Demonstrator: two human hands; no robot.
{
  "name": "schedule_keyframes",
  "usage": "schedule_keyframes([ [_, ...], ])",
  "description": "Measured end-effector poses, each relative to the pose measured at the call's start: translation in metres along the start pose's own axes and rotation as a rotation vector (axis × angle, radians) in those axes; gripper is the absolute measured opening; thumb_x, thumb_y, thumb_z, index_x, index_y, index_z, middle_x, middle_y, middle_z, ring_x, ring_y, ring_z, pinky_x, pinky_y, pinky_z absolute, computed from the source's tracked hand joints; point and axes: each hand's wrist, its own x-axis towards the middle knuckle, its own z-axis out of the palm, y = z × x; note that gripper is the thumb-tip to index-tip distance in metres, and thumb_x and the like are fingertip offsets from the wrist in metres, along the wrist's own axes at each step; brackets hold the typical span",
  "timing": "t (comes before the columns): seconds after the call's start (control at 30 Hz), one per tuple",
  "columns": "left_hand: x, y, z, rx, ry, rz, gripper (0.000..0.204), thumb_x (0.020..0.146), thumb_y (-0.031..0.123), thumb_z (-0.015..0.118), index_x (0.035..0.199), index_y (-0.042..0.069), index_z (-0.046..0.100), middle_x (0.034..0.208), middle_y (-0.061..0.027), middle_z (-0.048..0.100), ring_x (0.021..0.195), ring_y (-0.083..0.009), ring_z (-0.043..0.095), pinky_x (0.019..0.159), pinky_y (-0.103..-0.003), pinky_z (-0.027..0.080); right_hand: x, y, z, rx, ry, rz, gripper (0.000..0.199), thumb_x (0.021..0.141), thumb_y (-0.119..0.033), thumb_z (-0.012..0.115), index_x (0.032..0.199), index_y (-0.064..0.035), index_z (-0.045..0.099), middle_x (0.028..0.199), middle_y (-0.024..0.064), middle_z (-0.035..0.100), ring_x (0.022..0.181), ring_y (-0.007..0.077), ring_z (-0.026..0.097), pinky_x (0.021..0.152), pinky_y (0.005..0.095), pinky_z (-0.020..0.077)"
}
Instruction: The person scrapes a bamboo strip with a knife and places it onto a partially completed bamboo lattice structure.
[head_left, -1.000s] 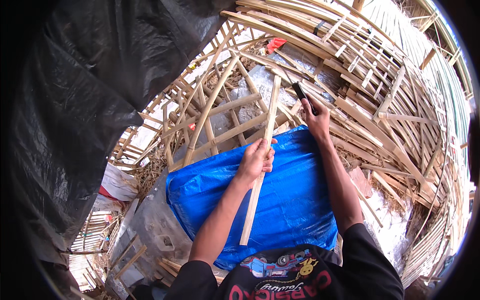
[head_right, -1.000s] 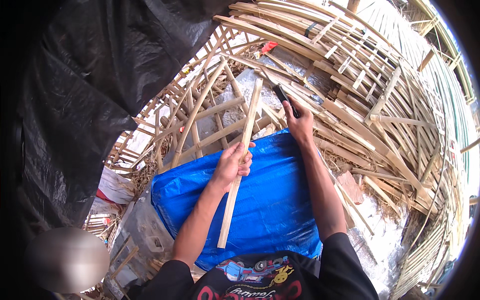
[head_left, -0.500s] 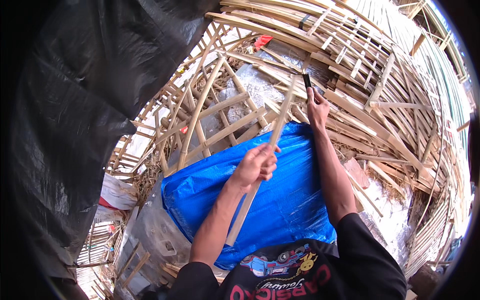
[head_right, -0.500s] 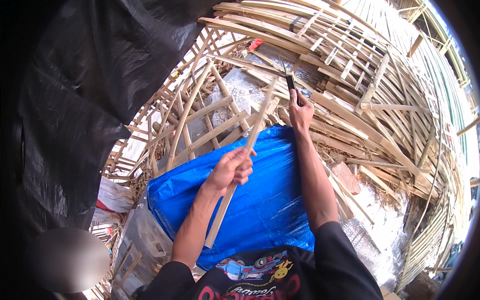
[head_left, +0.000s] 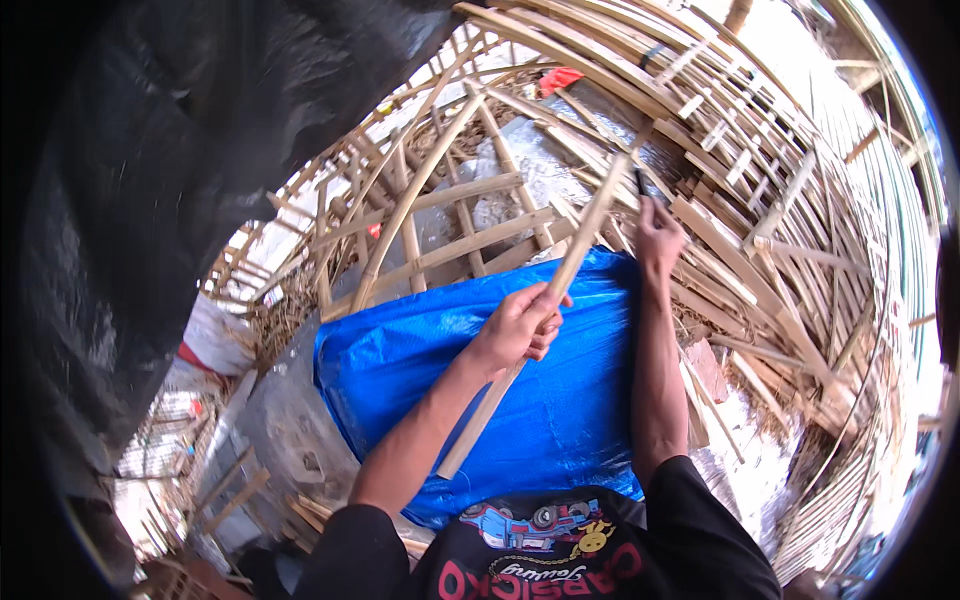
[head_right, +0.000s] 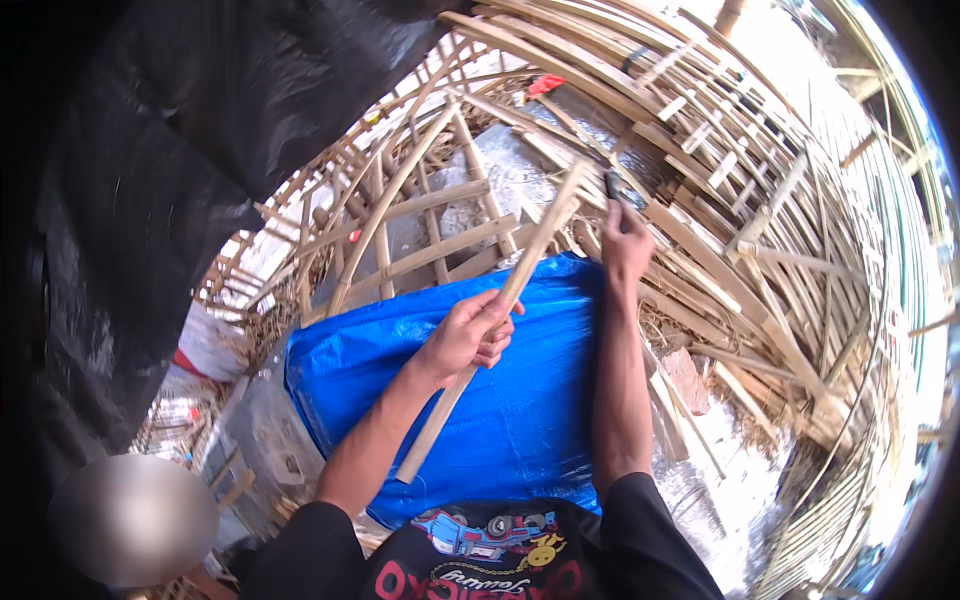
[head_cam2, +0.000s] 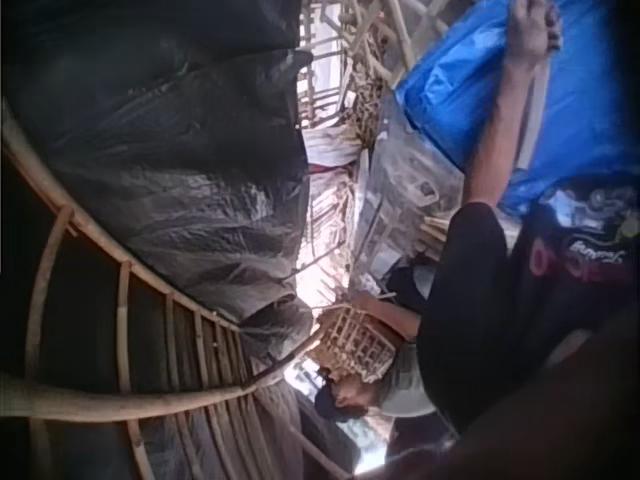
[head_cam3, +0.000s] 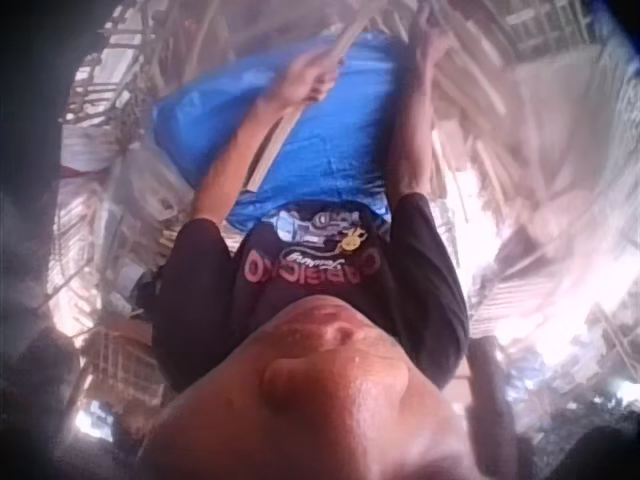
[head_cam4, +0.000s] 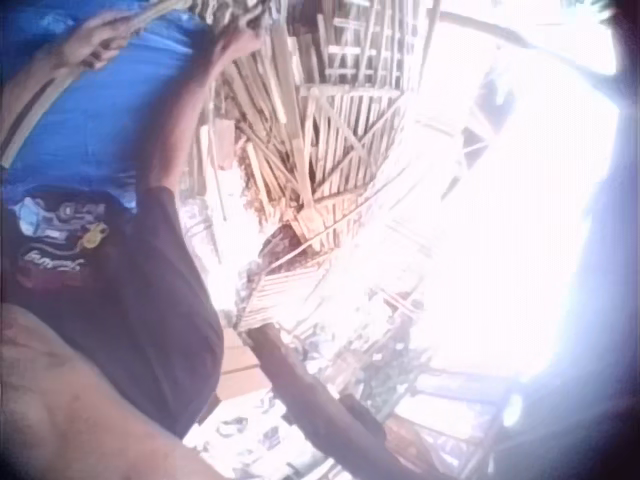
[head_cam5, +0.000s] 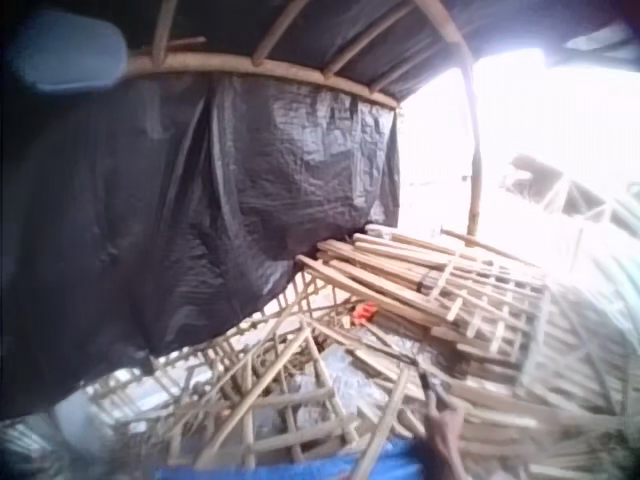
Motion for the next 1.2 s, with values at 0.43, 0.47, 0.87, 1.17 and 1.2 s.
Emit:
schedule_keyframes([
  [0.43,-0.012,0.075,-0.057,-0.42,0.284,0.304,0.032,0.102,0.026,0.05,0.124,0.003,0.053,0.083,-0.0028,0.053,0.071,-0.0111,0.053,0.063,-0.027,0.05,0.024,0.038,-0.001,0.37,-0.06,-0.037,0.042,0.097,-0.042,0.06,0.086,-0.0031,0.071,0.059,-0.0027,0.051,0.045,0.0048,0.036,0.042,0.0251,0.0242],
  [0.47,-0.011,0.092,-0.072,-0.373,0.34,0.326,0.029,0.102,0.023,0.051,0.121,0.003,0.053,0.082,-0.0031,0.054,0.071,-0.0118,0.055,0.064,-0.028,0.052,0.026,0.04,-0.001,0.351,-0.06,0.01,0.043,0.097,-0.043,0.06,0.086,-0.0027,0.07,0.059,-0.0021,0.052,0.045,0.0052,0.036,0.041,0.0254,0.024],
  [0.87,0.072,0.088,-0.177,-0.104,0.869,0.168,0.011,0.093,0.017,0.068,0.099,0.009,0.065,0.086,-0.0041,0.063,0.079,-0.0174,0.062,0.071,-0.044,0.055,0.029,0.039,-0.003,0.209,-0.145,0.161,0.05,0.094,-0.054,0.058,0.091,-0.0051,0.066,0.062,0.0054,0.059,0.036,0.0073,0.038,0.033,0.0238,0.0237],
  [1.17,0.092,0.056,-0.202,0.09,0.711,-0.211,0.013,0.091,0.024,0.07,0.09,0.012,0.065,0.081,-0.0022,0.065,0.071,-0.0152,0.061,0.057,-0.034,0.054,0.039,0.049,0.0,0.162,-0.199,0.145,0.051,0.091,-0.053,0.063,0.087,-0.0024,0.064,0.064,0.0077,0.06,0.037,0.0088,0.039,0.034,0.024,0.0243],
  [1.2,0.092,0.064,-0.183,0.111,0.705,-0.199,0.016,0.09,0.026,0.071,0.09,0.011,0.066,0.079,-0.002,0.065,0.066,-0.0153,0.061,0.055,-0.032,0.053,0.042,0.05,-0.008,0.146,-0.183,0.174,0.051,0.091,-0.053,0.063,0.086,-0.0021,0.064,0.063,0.0062,0.057,0.037,0.0086,0.038,0.034,0.024,0.0234],
])
